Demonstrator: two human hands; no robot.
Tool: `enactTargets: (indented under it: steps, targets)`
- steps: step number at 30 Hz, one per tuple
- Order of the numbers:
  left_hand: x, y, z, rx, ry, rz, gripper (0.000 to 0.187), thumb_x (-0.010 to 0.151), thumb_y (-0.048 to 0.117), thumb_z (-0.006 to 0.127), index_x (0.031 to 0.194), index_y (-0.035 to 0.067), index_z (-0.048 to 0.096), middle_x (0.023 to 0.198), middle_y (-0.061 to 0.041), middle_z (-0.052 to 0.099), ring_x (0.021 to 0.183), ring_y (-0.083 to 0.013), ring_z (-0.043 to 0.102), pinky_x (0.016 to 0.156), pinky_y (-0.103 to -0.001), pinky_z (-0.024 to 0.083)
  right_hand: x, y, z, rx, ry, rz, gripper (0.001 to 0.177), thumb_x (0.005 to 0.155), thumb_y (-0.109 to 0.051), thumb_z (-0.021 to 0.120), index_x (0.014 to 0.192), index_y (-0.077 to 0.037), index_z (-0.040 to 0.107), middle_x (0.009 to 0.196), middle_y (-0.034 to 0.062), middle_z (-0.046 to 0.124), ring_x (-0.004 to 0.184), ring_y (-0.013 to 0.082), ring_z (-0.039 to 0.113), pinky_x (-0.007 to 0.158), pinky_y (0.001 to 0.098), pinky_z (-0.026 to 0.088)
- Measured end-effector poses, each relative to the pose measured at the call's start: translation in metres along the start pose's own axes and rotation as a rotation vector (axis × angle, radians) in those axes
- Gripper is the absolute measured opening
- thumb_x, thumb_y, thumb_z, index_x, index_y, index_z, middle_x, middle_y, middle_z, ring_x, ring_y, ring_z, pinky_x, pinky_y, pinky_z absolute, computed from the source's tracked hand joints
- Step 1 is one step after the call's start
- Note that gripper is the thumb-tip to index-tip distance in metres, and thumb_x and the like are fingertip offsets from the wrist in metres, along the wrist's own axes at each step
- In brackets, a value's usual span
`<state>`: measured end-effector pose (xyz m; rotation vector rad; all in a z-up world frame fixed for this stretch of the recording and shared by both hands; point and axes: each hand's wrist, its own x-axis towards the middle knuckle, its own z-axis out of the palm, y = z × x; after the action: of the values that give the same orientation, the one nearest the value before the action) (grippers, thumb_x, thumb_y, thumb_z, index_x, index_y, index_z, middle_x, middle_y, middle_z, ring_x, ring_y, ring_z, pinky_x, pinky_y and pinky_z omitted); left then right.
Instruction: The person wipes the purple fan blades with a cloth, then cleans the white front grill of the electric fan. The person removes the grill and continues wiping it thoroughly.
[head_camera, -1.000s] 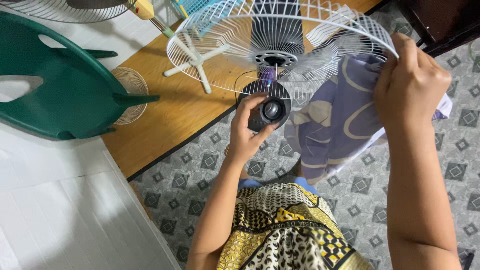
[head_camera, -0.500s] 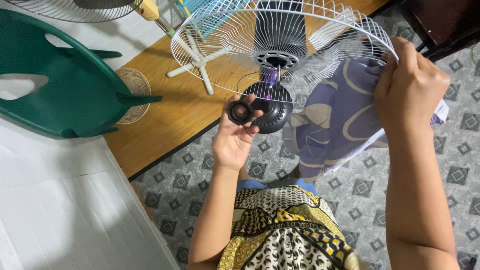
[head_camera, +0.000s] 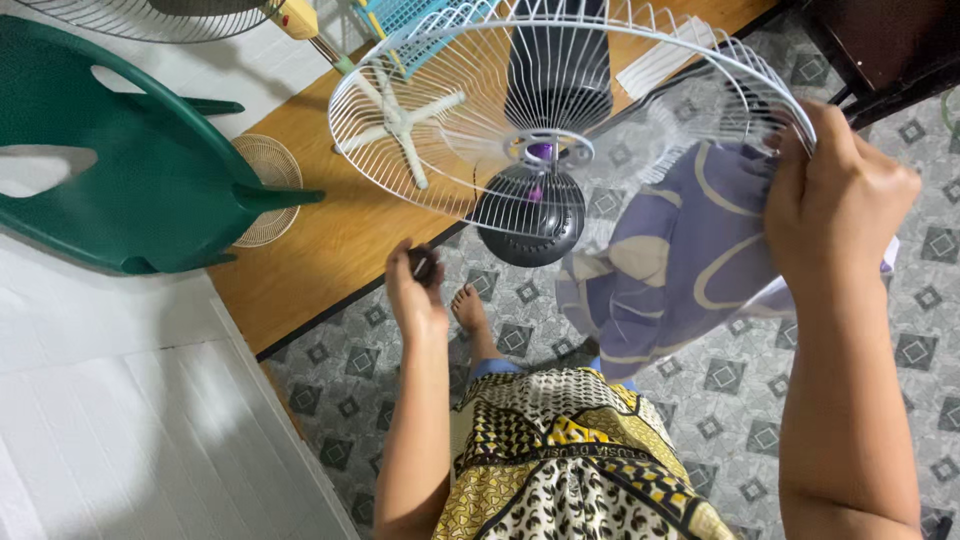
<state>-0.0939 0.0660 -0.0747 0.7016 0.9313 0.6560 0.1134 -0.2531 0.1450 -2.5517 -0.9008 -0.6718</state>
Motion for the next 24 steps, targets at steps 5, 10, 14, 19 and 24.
enactTargets:
  steps: [5, 10, 14, 19, 24]
  targets:
    - [0.006, 0.017, -0.030, 0.120, 0.131, 0.212, 0.026, 0.102, 0.029, 0.059, 0.119, 0.011, 0.052, 0.112, -0.006, 0.056, 0.099, -0.0165, 0.057, 0.084, -0.035, 0.051, -0.006, -0.005, -0.005, 0.002, -0.053, 0.035, 0.008, 0.104, 0.001, 0.066, 0.112, 0.000, 0.070, 0.086, 0.0116, 0.074, 0.075, 0.0278, 0.071, 0.068, 0.0350, 0.054]
    - [0.002, 0.041, -0.041, 0.411, 0.069, 0.472, 0.031, 0.104, 0.026, 0.057, 0.127, 0.007, 0.052, 0.107, -0.005, 0.053, 0.097, -0.0153, 0.053, 0.089, -0.032, 0.047, -0.011, -0.014, -0.009, 0.236, -0.106, 0.225, 0.010, 0.110, -0.001, 0.064, 0.114, 0.000, 0.073, 0.094, 0.0127, 0.075, 0.082, 0.0243, 0.074, 0.073, 0.0345, 0.056]
    - [-0.026, 0.057, -0.039, 0.587, 0.061, 0.708, 0.030, 0.107, 0.028, 0.057, 0.126, 0.005, 0.053, 0.109, -0.006, 0.054, 0.092, -0.0150, 0.052, 0.081, -0.032, 0.045, -0.025, -0.019, -0.008, 0.372, -0.082, 0.271, 0.010, 0.109, 0.001, 0.063, 0.115, 0.000, 0.071, 0.093, 0.0143, 0.074, 0.088, 0.0212, 0.074, 0.077, 0.0325, 0.056]
    - [-0.070, 0.081, -0.025, 0.535, -0.078, 0.828, 0.051, 0.111, 0.051, 0.053, 0.127, 0.002, 0.053, 0.121, -0.013, 0.054, 0.104, -0.0205, 0.057, 0.089, -0.035, 0.051, -0.062, -0.030, 0.015, 0.420, -0.156, 0.435, 0.013, 0.114, -0.003, 0.063, 0.124, -0.003, 0.072, 0.101, 0.0115, 0.078, 0.082, 0.0194, 0.075, 0.070, 0.0323, 0.055]
    - [-0.100, 0.114, -0.019, -0.449, -0.375, -0.251, 0.103, 0.073, 0.088, 0.039, 0.127, 0.002, 0.057, 0.126, -0.014, 0.059, 0.105, -0.0277, 0.070, 0.093, -0.045, 0.056, -0.104, -0.053, 0.041, 0.130, 0.075, -0.033, 0.026, 0.093, -0.005, 0.069, 0.119, -0.001, 0.070, 0.100, 0.0160, 0.074, 0.077, 0.0280, 0.072, 0.066, 0.0362, 0.054]
